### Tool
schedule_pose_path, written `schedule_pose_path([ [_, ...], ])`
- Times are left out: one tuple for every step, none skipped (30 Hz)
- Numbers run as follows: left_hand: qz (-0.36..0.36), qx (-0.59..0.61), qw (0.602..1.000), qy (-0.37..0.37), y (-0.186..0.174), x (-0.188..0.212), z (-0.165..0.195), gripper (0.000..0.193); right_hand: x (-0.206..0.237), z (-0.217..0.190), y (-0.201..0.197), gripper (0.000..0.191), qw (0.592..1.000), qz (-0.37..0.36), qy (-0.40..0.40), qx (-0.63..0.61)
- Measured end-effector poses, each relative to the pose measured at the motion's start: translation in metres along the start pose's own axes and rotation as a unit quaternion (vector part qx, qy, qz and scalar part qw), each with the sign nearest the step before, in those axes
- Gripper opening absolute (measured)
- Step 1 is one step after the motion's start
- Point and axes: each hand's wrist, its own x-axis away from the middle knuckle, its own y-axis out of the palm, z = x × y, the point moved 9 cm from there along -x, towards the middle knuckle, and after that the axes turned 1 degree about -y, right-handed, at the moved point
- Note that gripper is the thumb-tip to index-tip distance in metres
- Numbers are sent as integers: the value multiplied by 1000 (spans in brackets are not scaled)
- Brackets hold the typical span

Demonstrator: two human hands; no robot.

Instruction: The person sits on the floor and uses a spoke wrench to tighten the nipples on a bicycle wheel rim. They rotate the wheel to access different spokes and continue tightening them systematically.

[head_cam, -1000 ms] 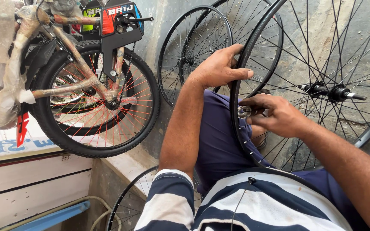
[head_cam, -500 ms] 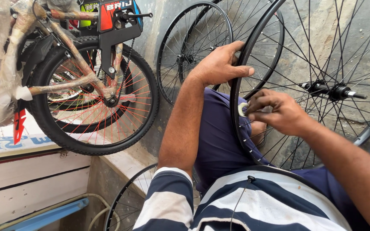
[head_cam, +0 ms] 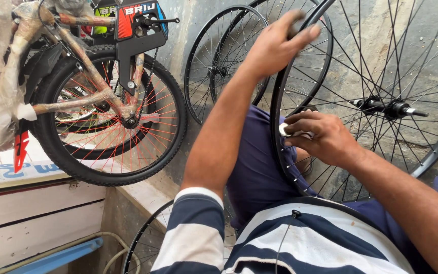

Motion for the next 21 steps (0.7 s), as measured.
schedule_pose_path([
  [29, -58, 997, 40, -1, -5, 10, 68, 1, -4, -3, 23, 1000, 13, -16, 22],
  [59, -117, 988, 81, -2, -5, 20, 66, 2, -4, -1, 21, 999, -1, -13, 42],
  [89, -176, 972, 124, -4, -3, 29, 63, 5, -5, -1, 19, 998, -12, -12, 64],
  [69, -176, 976, 112, -2, -3, 24, 64, 7, -6, -2, 18, 996, -24, -12, 85],
  [47, -174, 979, 97, 1, 3, 15, 66, 11, -8, -12, 19, 997, 9, -12, 75],
  [25, -172, 981, 83, 2, 12, 8, 68, 16, -10, -23, 20, 997, 43, -12, 63],
  [15, -174, 982, 75, -1, 23, 2, 70, 21, -9, -34, 22, 996, 74, -12, 52],
  [4, -175, 982, 65, -3, 36, -4, 72, 25, -7, -39, 22, 995, 86, -11, 50],
  [-9, -175, 983, 50, -2, 48, -11, 74, 30, -5, -41, 22, 994, 96, -7, 46],
  [-36, -163, 986, 15, 0, 59, -21, 73, 32, -2, -42, 23, 994, 106, -1, 39],
  [-64, -153, 986, -19, 3, 68, -30, 71, 33, -1, -34, 22, 995, 86, -1, 54],
  [-94, -143, 984, -51, 7, 74, -38, 70, 33, 1, -27, 21, 995, 68, 0, 70],
  [-88, -131, 987, -40, 7, 78, -36, 69, 31, 2, -16, 21, 995, 51, 1, 86],
  [-83, -118, 989, -28, 6, 79, -34, 67, 29, 1, -8, 20, 996, 44, -3, 72],
  [-75, -105, 992, -14, 6, 79, -32, 66, 26, 0, 1, 20, 997, 37, -8, 60],
  [-75, -109, 991, -11, 6, 78, -31, 66, 23, -1, 7, 19, 998, 29, -15, 47],
  [-74, -113, 991, -7, 6, 77, -31, 66, 22, 14, 13, 21, 998, 12, 62, 5],
  [-72, -120, 990, -2, 5, 75, -30, 66, 22, 27, 19, 22, 990, -4, 135, -37],
  [-81, -99, 992, -15, 5, 75, -32, 66, 26, 39, 24, 24, 975, -19, 207, -79],
  [-91, -76, 993, -28, 6, 75, -34, 67, 24, 39, 23, 23, 975, -15, 204, -92],
  [-102, -53, 993, -40, 8, 75, -36, 68, 24, 38, 21, 22, 974, -11, 201, -105],
])
